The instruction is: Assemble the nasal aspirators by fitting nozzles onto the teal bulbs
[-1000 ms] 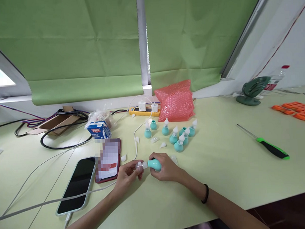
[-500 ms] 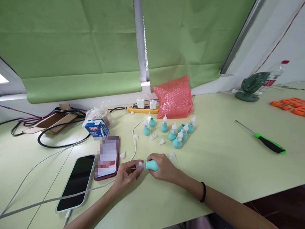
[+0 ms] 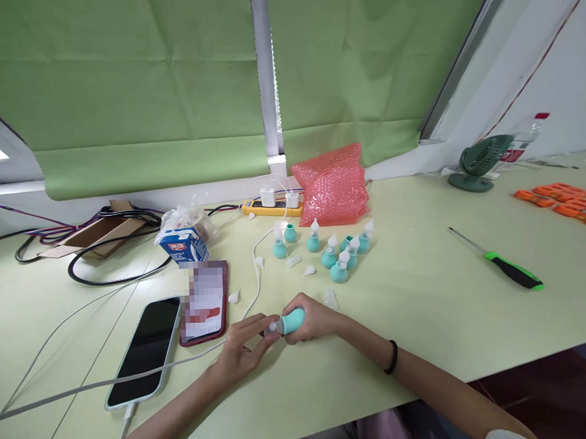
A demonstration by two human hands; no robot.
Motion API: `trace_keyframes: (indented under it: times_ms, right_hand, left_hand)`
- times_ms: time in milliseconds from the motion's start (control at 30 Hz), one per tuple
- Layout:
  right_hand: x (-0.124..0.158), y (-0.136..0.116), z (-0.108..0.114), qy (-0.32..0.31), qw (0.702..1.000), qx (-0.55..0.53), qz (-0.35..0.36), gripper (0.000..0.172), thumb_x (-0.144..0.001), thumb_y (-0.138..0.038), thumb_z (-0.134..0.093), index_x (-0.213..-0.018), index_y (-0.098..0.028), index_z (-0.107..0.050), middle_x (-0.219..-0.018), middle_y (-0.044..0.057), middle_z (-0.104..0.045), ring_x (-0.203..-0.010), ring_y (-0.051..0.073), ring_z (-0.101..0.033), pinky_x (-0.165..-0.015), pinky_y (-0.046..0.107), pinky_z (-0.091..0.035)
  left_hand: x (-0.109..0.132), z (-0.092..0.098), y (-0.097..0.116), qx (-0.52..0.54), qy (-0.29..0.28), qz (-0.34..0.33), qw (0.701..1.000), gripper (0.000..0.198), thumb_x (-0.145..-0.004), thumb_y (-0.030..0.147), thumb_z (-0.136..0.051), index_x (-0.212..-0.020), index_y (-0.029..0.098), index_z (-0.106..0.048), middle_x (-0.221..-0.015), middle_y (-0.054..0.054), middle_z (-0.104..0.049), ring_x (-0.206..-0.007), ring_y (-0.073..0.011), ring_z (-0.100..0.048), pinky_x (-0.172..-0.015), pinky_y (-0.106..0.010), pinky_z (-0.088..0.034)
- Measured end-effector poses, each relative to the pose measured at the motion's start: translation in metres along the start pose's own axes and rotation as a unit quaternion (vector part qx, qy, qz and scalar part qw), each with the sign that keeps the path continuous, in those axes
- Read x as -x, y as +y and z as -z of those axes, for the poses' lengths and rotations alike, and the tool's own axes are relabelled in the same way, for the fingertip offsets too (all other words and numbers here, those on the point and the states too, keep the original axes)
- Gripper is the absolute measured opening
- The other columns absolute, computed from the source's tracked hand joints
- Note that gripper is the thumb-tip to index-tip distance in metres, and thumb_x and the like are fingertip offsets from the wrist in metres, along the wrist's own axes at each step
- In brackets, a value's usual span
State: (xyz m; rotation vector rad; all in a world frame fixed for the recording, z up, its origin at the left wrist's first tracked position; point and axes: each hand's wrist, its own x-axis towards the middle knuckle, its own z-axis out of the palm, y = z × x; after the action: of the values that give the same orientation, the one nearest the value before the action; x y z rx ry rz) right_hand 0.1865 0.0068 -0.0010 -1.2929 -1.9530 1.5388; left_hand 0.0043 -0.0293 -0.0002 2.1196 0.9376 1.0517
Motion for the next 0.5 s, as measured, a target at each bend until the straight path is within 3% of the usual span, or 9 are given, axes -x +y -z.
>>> trace_keyframes:
  times_ms: [167,300,400,500]
  right_hand:
    - [0.0,-0.005,0.004,-0.09,0.993,-0.041,-0.067,0.018,-0.051,-0.019,-0.065,-0.065,-0.015,-0.054,-0.044,-0.009,-0.041,-0.036,0.003,-0.036,-0.03,0.013,-0.026]
    - [0.001,-0.01,0.001,-0.115,0.989,-0.062,-0.064,0.019,-0.053,-0.019,-0.065,-0.068,-0.014,-0.055,-0.044,-0.009,-0.04,-0.036,0.003,-0.036,-0.031,0.013,-0.027]
    - [0.004,-0.016,-0.002,-0.113,0.993,-0.046,0.008,0.024,-0.056,-0.027,-0.066,-0.074,-0.014,-0.056,-0.051,-0.006,-0.047,-0.043,0.005,-0.043,-0.038,0.015,-0.034]
    - [0.009,-0.024,0.001,-0.052,0.988,0.002,0.143,0.034,-0.061,-0.033,-0.065,-0.089,-0.015,-0.056,-0.079,0.002,-0.058,-0.069,0.013,-0.054,-0.059,0.023,-0.044]
  left_hand:
    - [0.004,-0.003,0.0,-0.007,-0.031,-0.012,0.999,0.025,-0.08,0.022,-0.044,-0.099,0.017,-0.06,-0.068,-0.008,-0.057,-0.057,-0.0134,-0.048,-0.053,-0.023,-0.037]
    - [0.002,-0.005,-0.001,0.078,-0.002,0.077,0.994,0.019,-0.072,0.026,-0.056,-0.087,0.016,-0.063,-0.067,-0.007,-0.058,-0.059,-0.0142,-0.049,-0.056,-0.024,-0.039]
    - [-0.005,-0.003,-0.003,0.254,0.04,0.213,0.943,0.023,-0.059,0.03,-0.067,-0.075,0.013,-0.062,-0.064,-0.004,-0.056,-0.056,-0.0136,-0.05,-0.052,-0.024,-0.04]
    - [-0.011,0.002,-0.007,0.376,0.072,0.283,0.879,0.027,-0.055,0.03,-0.07,-0.071,0.01,-0.061,-0.061,-0.002,-0.052,-0.051,-0.01,-0.046,-0.049,-0.023,-0.038]
